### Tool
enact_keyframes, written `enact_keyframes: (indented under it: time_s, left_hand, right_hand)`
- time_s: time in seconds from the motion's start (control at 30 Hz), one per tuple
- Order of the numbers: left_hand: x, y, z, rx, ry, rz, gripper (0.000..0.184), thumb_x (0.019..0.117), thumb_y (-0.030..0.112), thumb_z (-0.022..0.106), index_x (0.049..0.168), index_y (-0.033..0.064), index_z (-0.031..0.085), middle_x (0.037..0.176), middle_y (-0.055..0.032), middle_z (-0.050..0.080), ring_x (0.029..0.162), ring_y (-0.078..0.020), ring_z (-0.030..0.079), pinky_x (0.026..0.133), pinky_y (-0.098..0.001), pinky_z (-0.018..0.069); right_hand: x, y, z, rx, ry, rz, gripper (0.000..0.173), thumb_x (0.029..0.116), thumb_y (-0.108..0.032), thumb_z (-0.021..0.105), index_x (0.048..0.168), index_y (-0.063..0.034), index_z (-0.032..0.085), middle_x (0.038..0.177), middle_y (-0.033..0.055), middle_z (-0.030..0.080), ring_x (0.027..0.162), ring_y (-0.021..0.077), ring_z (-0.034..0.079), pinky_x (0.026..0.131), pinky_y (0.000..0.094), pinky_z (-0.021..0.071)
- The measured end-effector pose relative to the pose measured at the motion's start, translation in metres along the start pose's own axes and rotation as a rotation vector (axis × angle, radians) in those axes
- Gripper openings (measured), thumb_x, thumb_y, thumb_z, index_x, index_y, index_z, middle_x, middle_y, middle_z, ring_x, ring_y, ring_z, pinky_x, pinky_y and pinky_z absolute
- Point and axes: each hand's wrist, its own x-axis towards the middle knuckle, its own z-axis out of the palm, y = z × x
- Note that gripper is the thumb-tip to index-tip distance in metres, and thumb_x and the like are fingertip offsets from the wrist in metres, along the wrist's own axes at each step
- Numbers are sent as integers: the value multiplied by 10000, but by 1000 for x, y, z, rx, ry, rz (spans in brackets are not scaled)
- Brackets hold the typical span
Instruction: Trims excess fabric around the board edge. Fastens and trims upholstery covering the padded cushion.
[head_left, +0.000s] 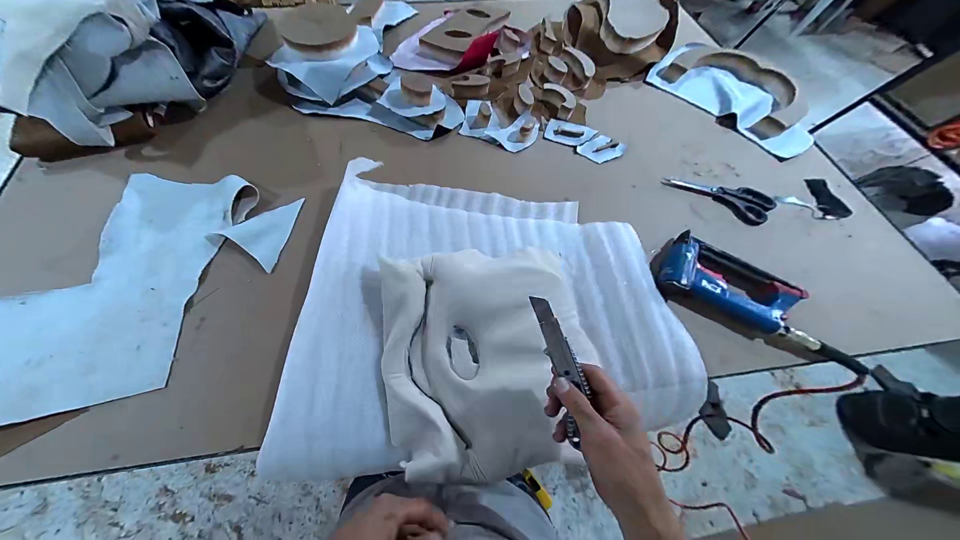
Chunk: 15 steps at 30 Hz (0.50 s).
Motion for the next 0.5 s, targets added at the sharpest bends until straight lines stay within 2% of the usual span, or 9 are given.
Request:
enact_keyframes:
  time_s: [0.03,0.07,0.13,0.2,0.23,0.33,0.4,0.43,0.5]
  left_hand:
    - [-6,9,-13,191,48,33,329,1054,264,540,1138,17,740,1047,-131,757,963,-244,726,909,-508,567]
    - [-8,21,-26,324,150,93,328,1053,305,537,1060,61,756,966,-92,761,886,-216,729,841,-497,586]
    - [11,51,-49,576,344,274,335,1063,339,487,1106,134,748,1005,-23,749,937,-153,716,861,-432,592]
    - [53,73,-62,844,418,438,324,1065,293,470,1187,159,739,1089,-11,742,1029,-168,695,900,-422,575]
    - [77,78,-67,974,429,522,288,1040,238,500,1174,160,743,1090,-7,737,1032,-186,688,878,-426,576]
    - [136,82,-78,1281,303,634,220,943,124,631,1128,143,749,1187,-26,715,1111,-255,658,865,-469,562]
    - [156,74,-83,1425,257,730,185,888,123,691,1066,132,741,1139,-45,706,1075,-271,649,797,-452,546]
    - [161,70,-84,1479,247,783,174,872,132,702,1043,127,730,1107,-52,697,1058,-271,646,796,-447,534]
    - [162,66,-87,1522,233,842,183,859,159,704,1037,122,726,1067,-54,691,1058,-262,643,888,-469,510]
  right_hand:
    - [-2,4,-2,-4,8,4,227,959,-212,583,1100,-43,639,777,24,677,594,136,664,451,261,547]
    - [-6,6,-6,-13,6,9,230,960,-221,579,1100,-48,639,755,12,665,578,129,654,449,258,545]
    - [-11,9,-15,-28,-48,7,264,978,-230,540,1140,-45,635,760,-7,654,557,107,624,445,250,528]
    - [-20,7,-22,-77,-113,16,326,977,-202,475,1216,-30,615,830,-14,667,578,83,614,466,242,524]
    - [-25,5,-24,-127,-139,13,365,975,-204,468,1258,-20,606,870,-10,677,592,75,615,480,243,528]
    - [-40,-3,-25,-383,-171,-16,456,971,-250,484,1368,-56,597,972,20,704,658,92,647,541,295,566]
    - [-48,-8,-18,-518,-152,-66,473,981,-253,499,1410,-75,588,981,40,718,669,106,644,561,328,562]
    - [-52,-8,-13,-554,-119,-82,471,990,-264,501,1416,-84,589,984,37,721,676,103,644,570,332,563]
    - [-61,-8,0,-548,17,-67,476,987,-295,507,1399,-74,594,936,15,713,642,81,632,539,313,560]
